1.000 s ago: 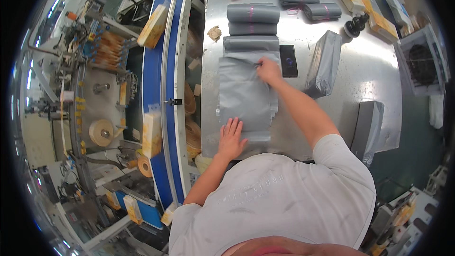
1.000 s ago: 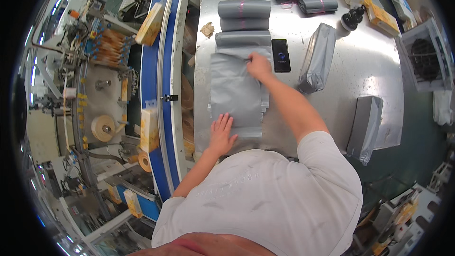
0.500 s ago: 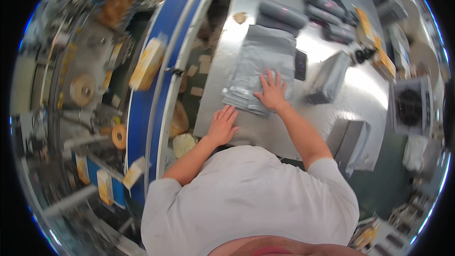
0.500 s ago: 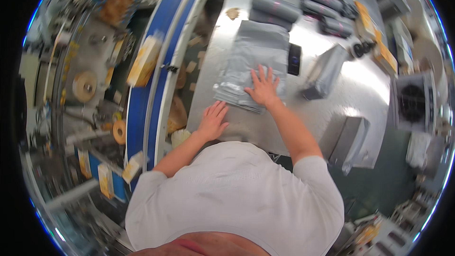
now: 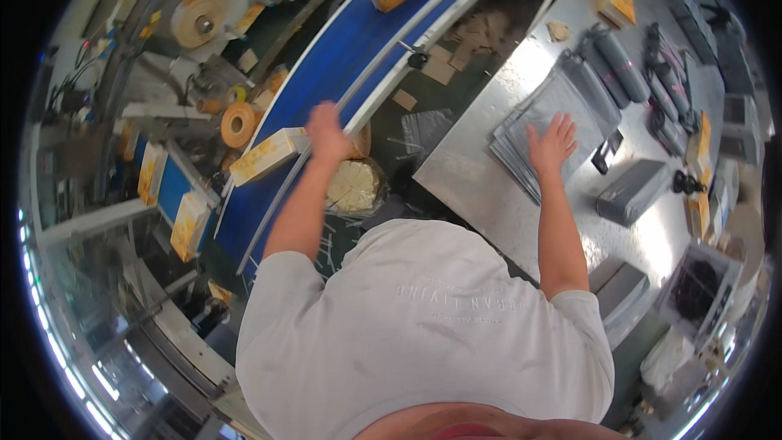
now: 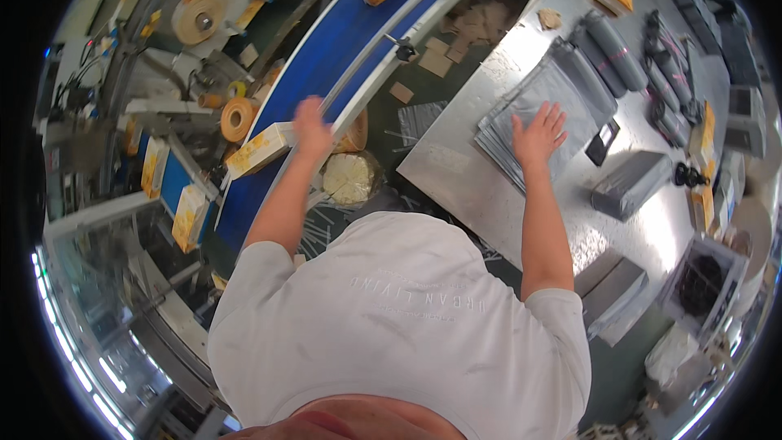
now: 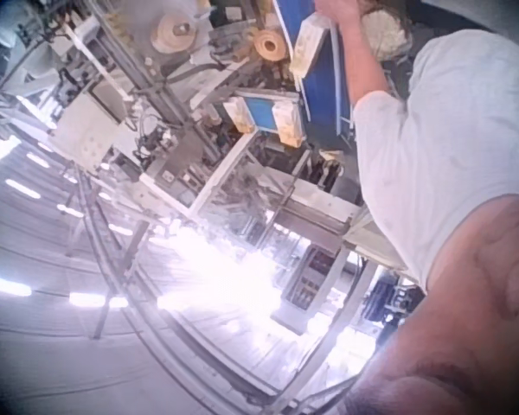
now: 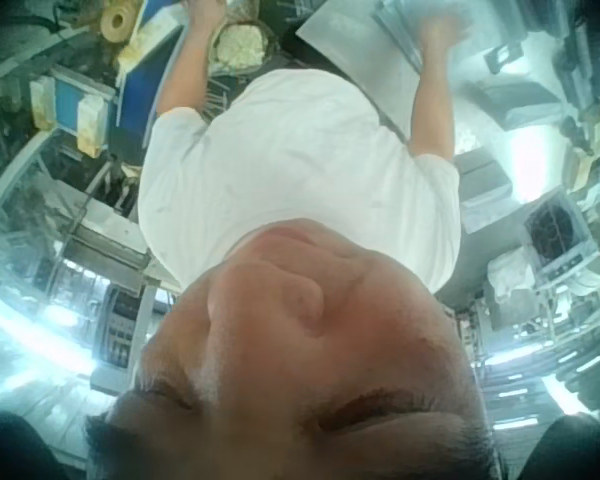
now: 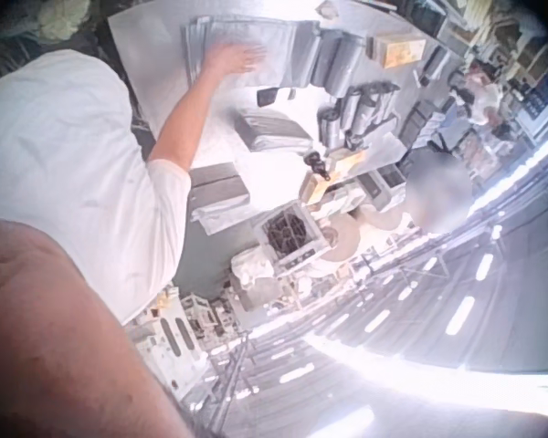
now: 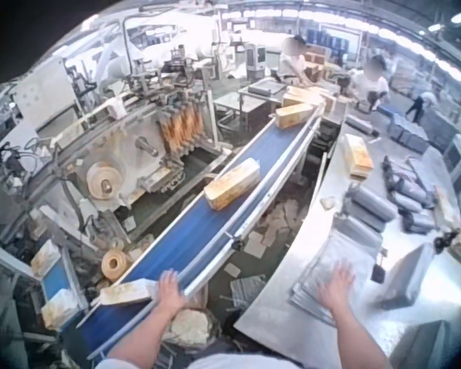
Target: The person picks up books from a moving conveyor belt and places them into grey poly mailer bags on a metal table. They fold the top of the bags to seal them and stack the finished packages.
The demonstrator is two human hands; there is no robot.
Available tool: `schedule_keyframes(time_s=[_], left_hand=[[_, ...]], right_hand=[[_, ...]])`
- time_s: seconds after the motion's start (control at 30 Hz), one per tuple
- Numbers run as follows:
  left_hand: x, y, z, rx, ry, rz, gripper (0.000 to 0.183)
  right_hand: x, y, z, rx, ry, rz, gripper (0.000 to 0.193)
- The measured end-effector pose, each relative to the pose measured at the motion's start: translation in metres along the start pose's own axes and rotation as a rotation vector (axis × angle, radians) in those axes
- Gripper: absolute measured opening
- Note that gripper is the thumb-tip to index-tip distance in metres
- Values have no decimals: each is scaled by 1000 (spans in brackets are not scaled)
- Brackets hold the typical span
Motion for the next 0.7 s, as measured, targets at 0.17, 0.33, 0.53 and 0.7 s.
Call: schedule_keyframes(time_s=[0.17,0.33,0.53,0.7], left_hand=[[-1,-180,-25,379,-50,71,76],[35,-185,7,457,-291,-214,95],[114,-78,-3,370,-358,-35,69],[176,30,-75,-269,38,85,75]], right_hand=[[-68,1,-22,-150,-62,-25,80],[-103,29,-21,73,-87,24,66],[-121,28,-12,144,-128,-53,60],[-130,51,-15,206,-114,-110,61]])
Point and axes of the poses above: each hand's wrist, its own x-axis towards the middle knuckle, its own z-axis out of the palm, y = z × x, the point moved 5 cm from there along x, towards the middle knuckle, and after that the axes turned 8 degrees about -x, right-handed, at the moved point
